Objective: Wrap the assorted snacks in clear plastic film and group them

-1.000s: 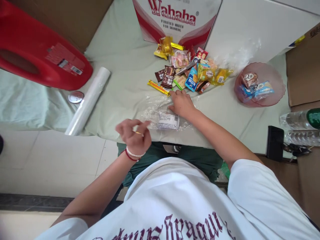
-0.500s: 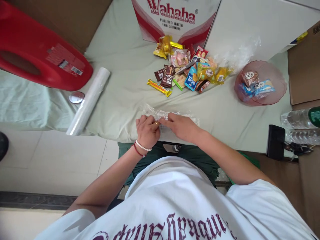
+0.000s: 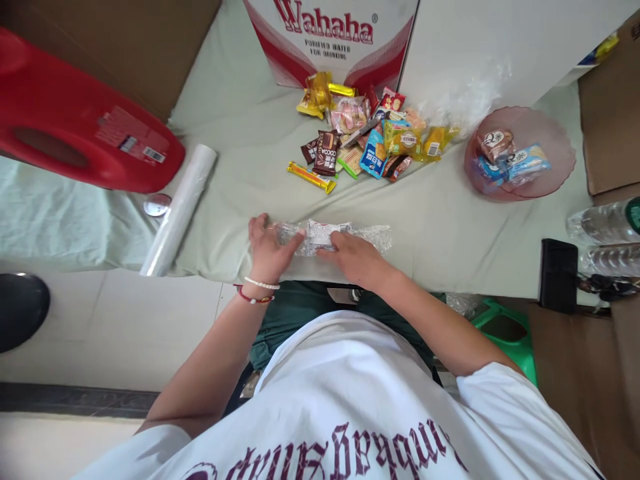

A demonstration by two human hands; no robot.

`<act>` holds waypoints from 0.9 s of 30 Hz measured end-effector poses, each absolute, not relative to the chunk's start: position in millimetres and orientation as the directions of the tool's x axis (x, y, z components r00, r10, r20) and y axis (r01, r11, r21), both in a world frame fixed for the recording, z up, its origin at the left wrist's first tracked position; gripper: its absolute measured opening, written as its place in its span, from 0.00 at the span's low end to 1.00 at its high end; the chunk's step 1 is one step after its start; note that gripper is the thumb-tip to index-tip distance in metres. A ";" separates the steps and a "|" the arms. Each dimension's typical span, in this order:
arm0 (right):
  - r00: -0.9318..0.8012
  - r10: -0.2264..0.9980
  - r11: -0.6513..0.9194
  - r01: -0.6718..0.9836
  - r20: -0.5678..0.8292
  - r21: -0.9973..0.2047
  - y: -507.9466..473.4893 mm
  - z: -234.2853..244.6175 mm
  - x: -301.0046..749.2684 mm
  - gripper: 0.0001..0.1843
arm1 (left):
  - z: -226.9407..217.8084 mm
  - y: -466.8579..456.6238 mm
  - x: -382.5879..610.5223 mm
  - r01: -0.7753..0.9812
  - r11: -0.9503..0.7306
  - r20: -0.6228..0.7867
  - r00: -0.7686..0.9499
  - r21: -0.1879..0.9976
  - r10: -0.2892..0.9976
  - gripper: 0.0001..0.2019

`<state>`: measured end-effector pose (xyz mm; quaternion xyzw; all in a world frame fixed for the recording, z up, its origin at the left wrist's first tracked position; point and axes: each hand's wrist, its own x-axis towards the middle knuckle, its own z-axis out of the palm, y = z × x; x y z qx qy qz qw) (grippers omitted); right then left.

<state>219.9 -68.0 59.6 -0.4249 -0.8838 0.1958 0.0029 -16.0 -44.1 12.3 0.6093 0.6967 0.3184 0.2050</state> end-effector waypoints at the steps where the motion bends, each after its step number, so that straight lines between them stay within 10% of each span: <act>1: -0.637 0.756 0.559 0.749 -0.155 -0.355 -67.4 58.9 219.7 0.20 | 16.1 -48.2 -10.4 0.719 0.069 0.104 -0.194 0.692 0.976 0.10; 9: -0.635 0.768 0.540 0.714 -0.086 -0.445 -69.5 50.0 216.8 0.18 | 52.0 -79.3 44.8 0.547 -0.077 0.114 -0.034 0.834 0.993 0.06; 17: -0.513 0.859 0.382 0.656 -0.013 -0.651 -101.2 60.7 251.8 0.16 | 39.8 -104.4 63.1 0.791 -0.363 0.218 0.292 0.493 0.931 0.21; 21: -0.033 0.999 0.027 0.862 -0.003 -0.506 -99.2 58.9 271.8 0.25 | 32.8 -108.6 58.5 0.826 -0.386 0.192 0.336 0.411 0.922 0.25; 27: -0.035 0.999 0.021 0.894 -0.023 -0.447 -82.1 71.1 272.3 0.10 | 28.9 -107.6 54.9 0.825 -0.413 0.212 0.356 0.385 0.910 0.25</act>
